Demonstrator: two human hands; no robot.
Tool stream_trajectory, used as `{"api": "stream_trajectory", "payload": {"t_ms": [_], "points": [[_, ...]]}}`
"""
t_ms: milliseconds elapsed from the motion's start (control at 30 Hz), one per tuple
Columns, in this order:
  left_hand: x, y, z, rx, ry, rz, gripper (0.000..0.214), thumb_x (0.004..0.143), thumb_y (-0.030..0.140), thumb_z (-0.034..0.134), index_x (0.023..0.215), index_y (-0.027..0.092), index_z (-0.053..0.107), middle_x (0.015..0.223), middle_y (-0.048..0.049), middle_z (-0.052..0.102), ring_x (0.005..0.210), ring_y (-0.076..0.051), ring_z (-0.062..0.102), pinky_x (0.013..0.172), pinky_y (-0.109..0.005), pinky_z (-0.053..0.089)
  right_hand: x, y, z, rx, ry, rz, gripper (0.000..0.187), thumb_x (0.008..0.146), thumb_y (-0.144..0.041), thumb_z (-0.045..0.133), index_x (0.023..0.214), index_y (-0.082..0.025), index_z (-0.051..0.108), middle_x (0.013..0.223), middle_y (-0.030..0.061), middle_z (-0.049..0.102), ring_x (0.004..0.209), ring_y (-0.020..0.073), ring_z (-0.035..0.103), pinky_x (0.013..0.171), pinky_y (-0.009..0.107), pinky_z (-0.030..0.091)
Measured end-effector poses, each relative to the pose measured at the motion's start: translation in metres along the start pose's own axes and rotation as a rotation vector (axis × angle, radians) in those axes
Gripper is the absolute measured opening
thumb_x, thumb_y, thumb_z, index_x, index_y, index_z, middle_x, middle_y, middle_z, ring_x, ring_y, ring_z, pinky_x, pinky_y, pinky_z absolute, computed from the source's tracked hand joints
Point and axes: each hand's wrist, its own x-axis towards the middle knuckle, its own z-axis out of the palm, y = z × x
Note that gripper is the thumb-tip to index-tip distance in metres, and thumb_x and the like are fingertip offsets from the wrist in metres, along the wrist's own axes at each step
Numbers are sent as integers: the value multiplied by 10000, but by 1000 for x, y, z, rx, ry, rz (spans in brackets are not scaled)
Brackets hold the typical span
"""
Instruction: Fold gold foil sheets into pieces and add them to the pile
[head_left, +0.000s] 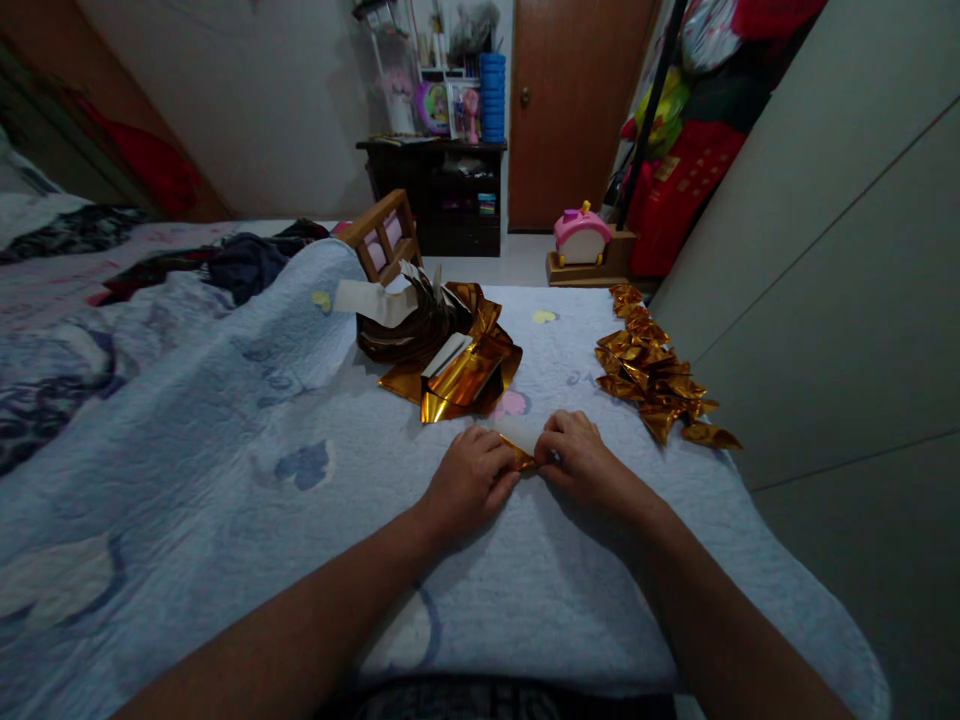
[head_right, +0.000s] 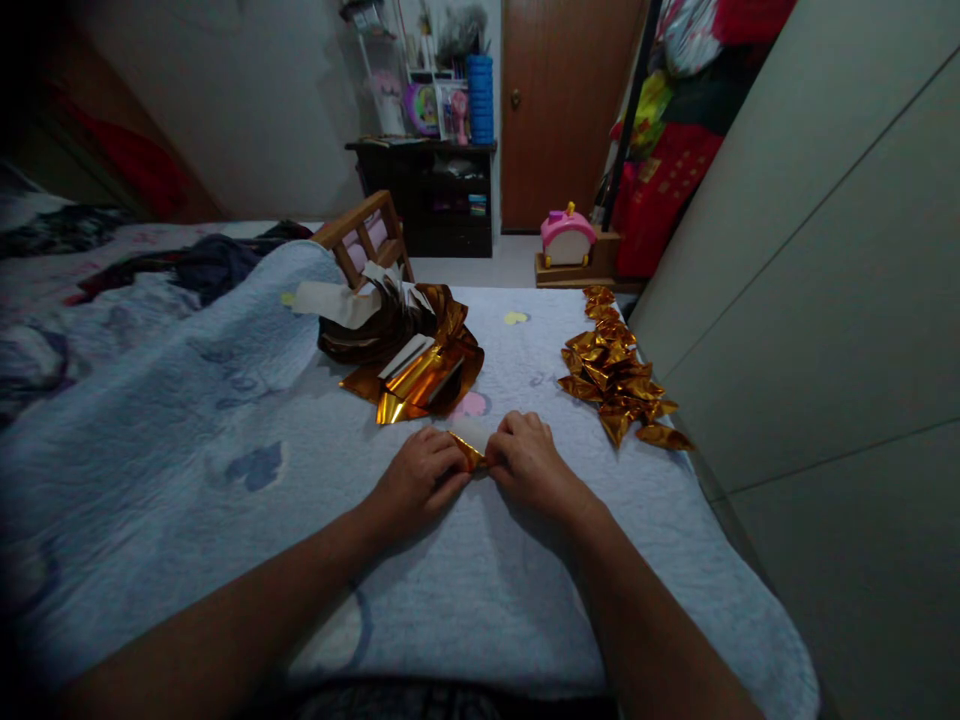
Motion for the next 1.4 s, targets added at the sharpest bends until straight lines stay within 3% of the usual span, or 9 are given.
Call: {"api": "stream_trajectory", "payload": {"t_ms": [167, 400, 733, 1033, 1133, 1233, 1400], "points": [[3, -1, 1, -28, -21, -44, 111, 942, 229, 585, 886, 189, 673, 928, -61, 644, 918, -230, 544, 837, -380, 436, 0, -3, -8, 4, -77, 21, 75, 876, -189, 668, 838, -221, 723, 937, 43, 617, 942, 212, 501, 820, 339, 361], [5, 1, 6, 49, 5, -112, 137, 938, 216, 582, 823, 172, 642, 920, -74, 603, 925, -245, 509, 855, -402, 429, 4, -7, -4, -23, -94, 117, 190, 934, -200, 593, 806, -210, 733, 892, 43, 644, 890, 202, 515, 787, 342, 321], [5, 1, 8, 31, 44, -196, 139, 863, 207, 671, 748, 179, 597, 911, -65, 557, 928, -246, 486, 836, -395, 423, 6, -12, 2, -89, -62, 203, 146, 914, -211, 593, 812, -191, 695, 912, 66, 648, 909, 222, 522, 765, 343, 315], [5, 0, 10, 63, 20, -216, 104, 897, 253, 649, 832, 178, 617, 973, -71, 562, 974, -257, 480, 867, -405, 422, 3, -18, 9, -147, 10, 190, 149, 902, -312, 610, 809, -199, 640, 991, 82, 604, 980, 268, 505, 810, 378, 341], [5, 0, 11, 76, 25, -216, 84, 902, 249, 635, 849, 184, 621, 976, -69, 560, 970, -256, 478, 871, -405, 424, 3, -20, 15, -167, 70, 190, 155, 894, -336, 607, 940, -188, 619, 1104, 115, 593, 1063, 291, 500, 918, 427, 360], [4, 0, 11, 71, 32, -208, 69, 896, 230, 630, 845, 185, 617, 976, -69, 561, 977, -256, 478, 885, -408, 425, 3, -19, 21, -164, 105, 149, 256, 902, -327, 582, 1108, -175, 572, 1311, 155, 547, 1237, 316, 441, 1074, 487, 290], [4, 1, 9, 66, 21, -210, 75, 900, 227, 627, 845, 177, 618, 965, -72, 561, 970, -260, 476, 878, -412, 425, 1, -14, 21, -137, 66, 164, 378, 915, -345, 560, 1255, -183, 532, 1447, 162, 479, 1350, 347, 366, 1134, 567, 227]]}}
